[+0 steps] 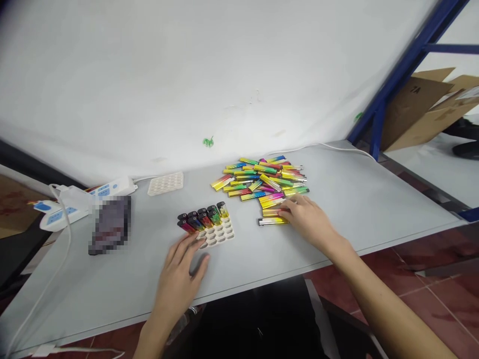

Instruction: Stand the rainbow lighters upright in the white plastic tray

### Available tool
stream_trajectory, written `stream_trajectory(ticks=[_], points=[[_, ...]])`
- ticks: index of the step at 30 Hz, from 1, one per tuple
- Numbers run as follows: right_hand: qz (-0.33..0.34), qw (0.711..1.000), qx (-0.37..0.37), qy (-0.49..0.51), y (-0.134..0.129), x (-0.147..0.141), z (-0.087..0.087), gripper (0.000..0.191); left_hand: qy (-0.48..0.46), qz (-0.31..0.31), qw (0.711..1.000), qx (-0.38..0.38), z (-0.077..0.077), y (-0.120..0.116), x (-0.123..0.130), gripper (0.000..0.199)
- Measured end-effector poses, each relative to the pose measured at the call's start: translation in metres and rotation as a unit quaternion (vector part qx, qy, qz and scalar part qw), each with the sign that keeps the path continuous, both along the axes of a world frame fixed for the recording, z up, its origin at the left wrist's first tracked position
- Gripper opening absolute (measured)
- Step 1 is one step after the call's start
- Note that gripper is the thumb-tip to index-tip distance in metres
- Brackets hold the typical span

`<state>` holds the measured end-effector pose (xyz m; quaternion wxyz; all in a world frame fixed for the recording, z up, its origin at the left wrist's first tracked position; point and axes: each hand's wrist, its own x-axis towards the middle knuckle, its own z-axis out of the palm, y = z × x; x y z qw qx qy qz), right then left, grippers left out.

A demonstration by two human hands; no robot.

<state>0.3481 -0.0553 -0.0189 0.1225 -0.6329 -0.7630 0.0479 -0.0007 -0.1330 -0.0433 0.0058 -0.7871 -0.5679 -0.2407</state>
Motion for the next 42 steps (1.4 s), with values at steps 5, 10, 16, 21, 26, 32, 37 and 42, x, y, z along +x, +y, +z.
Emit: stream_trajectory(ticks=[5, 10, 16, 21, 26, 32, 37, 42], points=[[0.019, 0.993, -0.05, 0.107, 0.0, 0.007, 0.012, 0.026, 0.004, 0.004, 1.0, -0.004, 0.001, -0.001, 0.001, 0.033], [0.009, 0.931, -0.064, 0.36, 0.002, -0.01, 0.031, 0.031, 0.005, 0.002, 1.0, 0.004, 0.002, -0.002, 0.001, 0.033], [0.021, 0.783, -0.106, 0.613, 0.018, -0.064, 0.035, 0.033, 0.0, 0.003, 1.0, 0.011, 0.0, -0.001, 0.001, 0.032], [0.008, 0.765, -0.166, 0.622, 0.038, -0.098, 0.03, 0.041, -0.005, 0.007, 1.0, 0.008, 0.0, -0.002, 0.001, 0.033], [-0.036, 0.867, -0.062, 0.494, 0.042, -0.112, 0.02, 0.05, 0.003, 0.005, 1.0, 0.01, 0.001, -0.002, 0.002, 0.031], [-0.035, 0.902, -0.054, 0.426, 0.034, -0.112, 0.012, 0.056, 0.013, 0.007, 1.0, 0.011, 0.0, -0.002, 0.001, 0.032], [-0.028, 0.92, -0.031, 0.388, 0.033, -0.113, 0.012, 0.049, 0.009, 0.004, 1.0, 0.019, 0.0, -0.001, 0.001, 0.032], [-0.021, 0.928, -0.018, 0.371, 0.031, -0.112, 0.012, 0.044, 0.01, 0.0, 1.0, 0.02, 0.0, 0.0, 0.001, 0.032]])
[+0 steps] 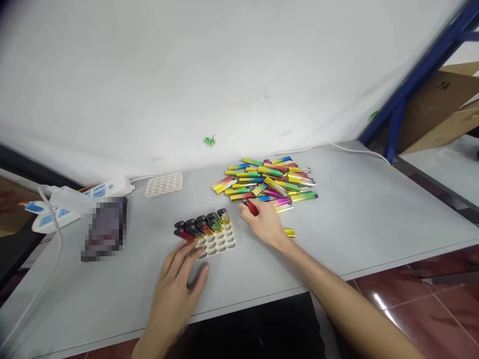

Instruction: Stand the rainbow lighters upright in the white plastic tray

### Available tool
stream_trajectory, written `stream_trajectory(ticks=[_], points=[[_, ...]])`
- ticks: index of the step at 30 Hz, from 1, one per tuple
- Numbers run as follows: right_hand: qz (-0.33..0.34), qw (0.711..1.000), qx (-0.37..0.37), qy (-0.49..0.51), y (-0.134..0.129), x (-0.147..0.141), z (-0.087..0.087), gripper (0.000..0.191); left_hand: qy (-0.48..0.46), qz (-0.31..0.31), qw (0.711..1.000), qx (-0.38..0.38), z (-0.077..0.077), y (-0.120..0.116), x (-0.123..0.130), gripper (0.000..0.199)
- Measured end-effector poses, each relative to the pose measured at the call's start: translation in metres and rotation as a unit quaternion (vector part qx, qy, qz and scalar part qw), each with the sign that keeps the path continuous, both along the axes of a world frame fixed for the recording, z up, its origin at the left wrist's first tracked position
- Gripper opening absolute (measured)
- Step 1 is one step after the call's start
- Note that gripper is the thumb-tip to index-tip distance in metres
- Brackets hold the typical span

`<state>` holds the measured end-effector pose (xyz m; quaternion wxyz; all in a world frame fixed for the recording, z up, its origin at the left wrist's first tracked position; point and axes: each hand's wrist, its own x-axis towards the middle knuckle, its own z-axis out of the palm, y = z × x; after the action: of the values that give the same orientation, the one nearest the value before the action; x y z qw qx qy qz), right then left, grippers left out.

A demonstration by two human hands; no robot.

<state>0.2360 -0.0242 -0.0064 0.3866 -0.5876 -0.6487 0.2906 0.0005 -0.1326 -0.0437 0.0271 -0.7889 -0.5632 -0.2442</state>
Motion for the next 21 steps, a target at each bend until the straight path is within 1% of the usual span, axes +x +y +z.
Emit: stream_trajectory(ticks=[5, 9, 15, 17, 21], points=[[0.019, 0.999, -0.016, 0.021, -0.0014, 0.0022, -0.0005, 0.048, 0.0, 0.005, 1.0, -0.005, 0.0001, -0.0004, 0.001, 0.031], [0.007, 0.999, -0.022, 0.042, -0.0017, 0.0025, -0.0015, 0.054, 0.001, 0.008, 1.0, -0.011, 0.0012, -0.0011, 0.0006, 0.032], [0.018, 0.999, -0.015, 0.041, -0.0013, 0.0044, -0.0041, 0.047, -0.012, 0.004, 1.0, -0.005, 0.0014, -0.001, -0.0002, 0.033], [0.015, 0.999, -0.019, 0.043, -0.0015, 0.0049, -0.0055, 0.048, -0.014, 0.004, 1.0, -0.003, 0.001, -0.0005, -0.0002, 0.032], [0.009, 0.997, -0.02, 0.076, -0.0024, 0.0044, -0.0068, 0.048, -0.01, 0.004, 1.0, 0.0, 0.0008, -0.0003, 0.0004, 0.032]])
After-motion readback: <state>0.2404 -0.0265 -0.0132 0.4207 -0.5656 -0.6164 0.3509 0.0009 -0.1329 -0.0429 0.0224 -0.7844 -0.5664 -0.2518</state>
